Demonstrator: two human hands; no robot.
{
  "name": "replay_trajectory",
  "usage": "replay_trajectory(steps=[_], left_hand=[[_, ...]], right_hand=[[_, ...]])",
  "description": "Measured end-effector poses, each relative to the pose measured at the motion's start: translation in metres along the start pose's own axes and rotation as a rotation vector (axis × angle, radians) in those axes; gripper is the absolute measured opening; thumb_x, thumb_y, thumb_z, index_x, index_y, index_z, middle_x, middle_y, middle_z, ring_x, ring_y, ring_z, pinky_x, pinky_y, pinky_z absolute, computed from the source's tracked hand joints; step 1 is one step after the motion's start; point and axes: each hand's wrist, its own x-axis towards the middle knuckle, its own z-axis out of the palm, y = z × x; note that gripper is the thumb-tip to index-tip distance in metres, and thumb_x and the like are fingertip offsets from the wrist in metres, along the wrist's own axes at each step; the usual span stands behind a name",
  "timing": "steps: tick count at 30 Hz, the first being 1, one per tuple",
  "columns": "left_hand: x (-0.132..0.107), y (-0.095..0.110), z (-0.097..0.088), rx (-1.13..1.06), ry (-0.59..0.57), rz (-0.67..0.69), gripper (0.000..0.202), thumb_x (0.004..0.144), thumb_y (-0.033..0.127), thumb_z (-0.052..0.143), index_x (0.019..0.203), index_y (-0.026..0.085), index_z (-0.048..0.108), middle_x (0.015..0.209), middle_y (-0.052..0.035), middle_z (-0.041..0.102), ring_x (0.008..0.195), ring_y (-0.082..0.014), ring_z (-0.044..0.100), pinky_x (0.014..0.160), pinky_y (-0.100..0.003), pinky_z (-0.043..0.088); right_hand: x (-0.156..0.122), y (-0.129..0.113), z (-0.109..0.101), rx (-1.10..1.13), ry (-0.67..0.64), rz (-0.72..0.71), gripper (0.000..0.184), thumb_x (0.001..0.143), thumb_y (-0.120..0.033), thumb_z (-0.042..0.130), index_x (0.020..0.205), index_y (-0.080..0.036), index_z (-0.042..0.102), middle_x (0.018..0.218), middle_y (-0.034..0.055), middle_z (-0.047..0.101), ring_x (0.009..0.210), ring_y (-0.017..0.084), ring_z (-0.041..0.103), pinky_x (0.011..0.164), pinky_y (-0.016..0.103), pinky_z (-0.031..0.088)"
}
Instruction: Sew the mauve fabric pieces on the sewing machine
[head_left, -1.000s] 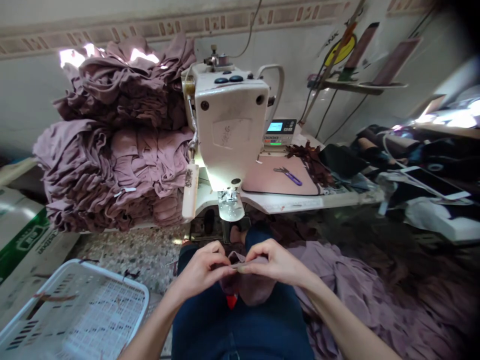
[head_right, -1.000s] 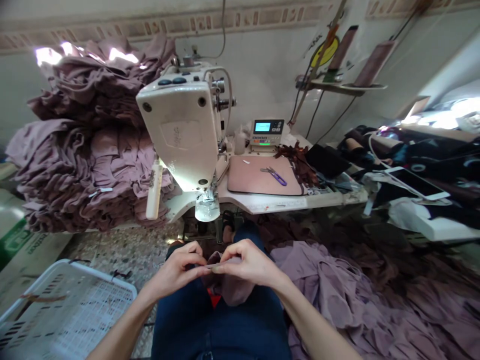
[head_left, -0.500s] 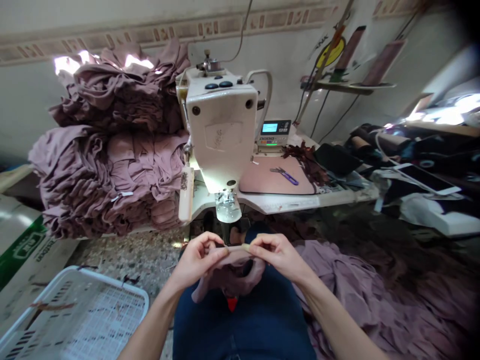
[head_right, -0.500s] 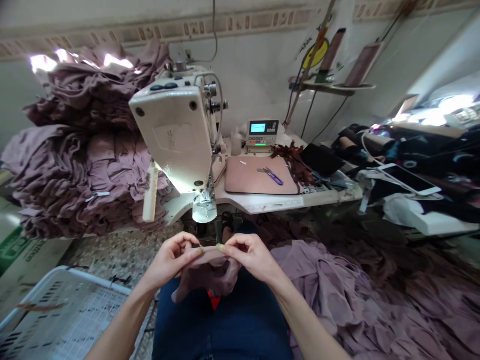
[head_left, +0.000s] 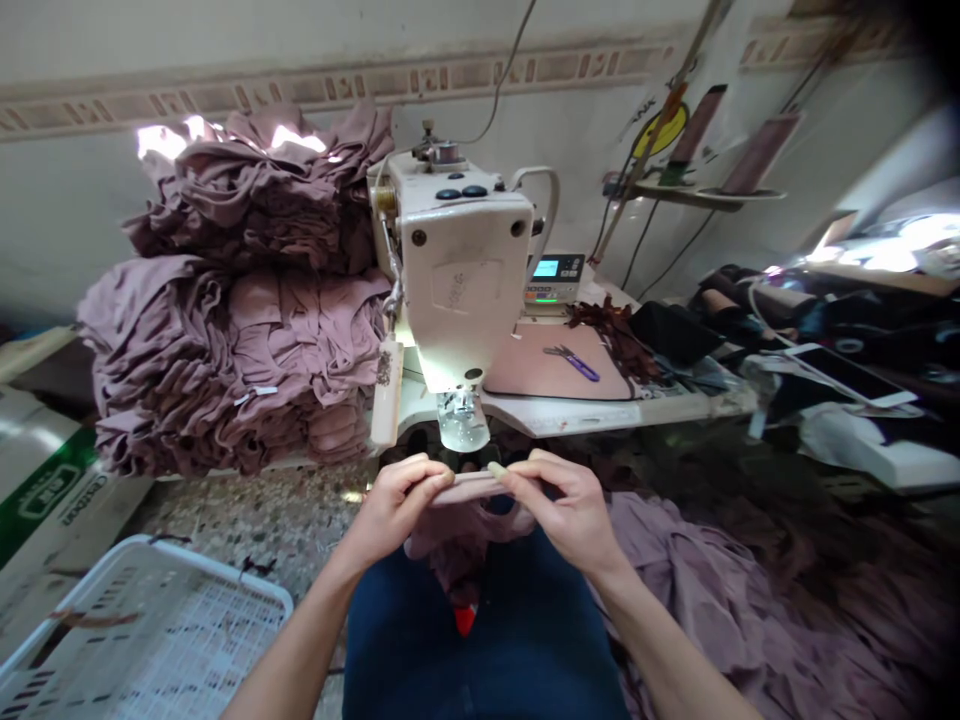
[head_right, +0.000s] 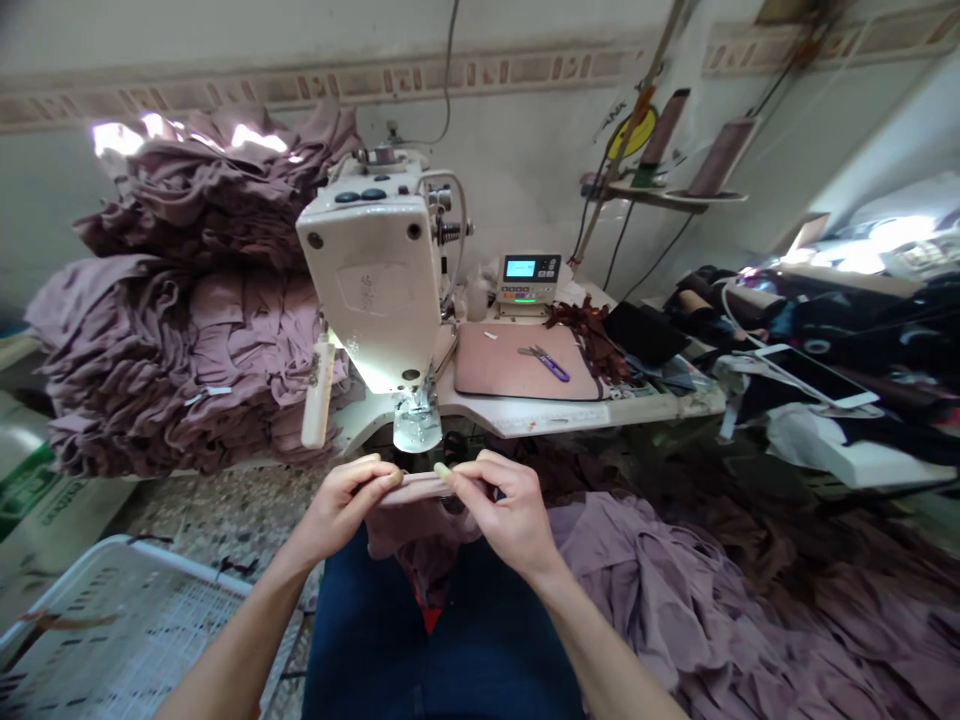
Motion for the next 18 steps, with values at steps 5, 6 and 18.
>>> replay_trajectory(steps=[5, 6, 18], left_hand=[[0.018, 0.010, 0.001, -0.030, 0.089, -0.075, 0.035, 0.107, 0.039, 0.061, 0.085, 0.017, 0.078, 0.082, -0.0053, 0.073, 0.077, -0.0199, 0.065, 0.073, -0.027, 0.048], [0.021, 0.011, 0.002, -0.037, 0.119, -0.103, 0.034, 0.104, 0.041, 0.064, 0.084, 0.017, 0.079, 0.081, -0.0055, 0.075, 0.077, -0.0205, 0.066, 0.073, -0.028, 0.049], [0.053, 0.001, 0.011, -0.270, 0.357, -0.186, 0.038, 0.089, 0.049, 0.082, 0.090, 0.020, 0.057, 0.065, 0.0083, 0.041, 0.056, -0.0103, 0.039, 0.054, -0.021, 0.030]], right_hand=[[0.021, 0.006, 0.000, 0.079, 0.014, 0.113, 0.030, 0.091, -0.043, 0.079, 0.073, -0.019, 0.082, 0.064, 0.0025, 0.068, 0.060, 0.017, 0.057, 0.060, 0.030, 0.045], [0.025, 0.007, 0.000, 0.110, 0.015, 0.148, 0.031, 0.089, -0.045, 0.079, 0.072, -0.019, 0.082, 0.063, 0.0025, 0.069, 0.060, 0.018, 0.058, 0.060, 0.030, 0.046], [0.052, 0.034, 0.008, 0.247, 0.104, 0.216, 0.036, 0.083, -0.050, 0.086, 0.071, -0.017, 0.081, 0.066, 0.0022, 0.072, 0.065, 0.019, 0.060, 0.066, 0.031, 0.046]])
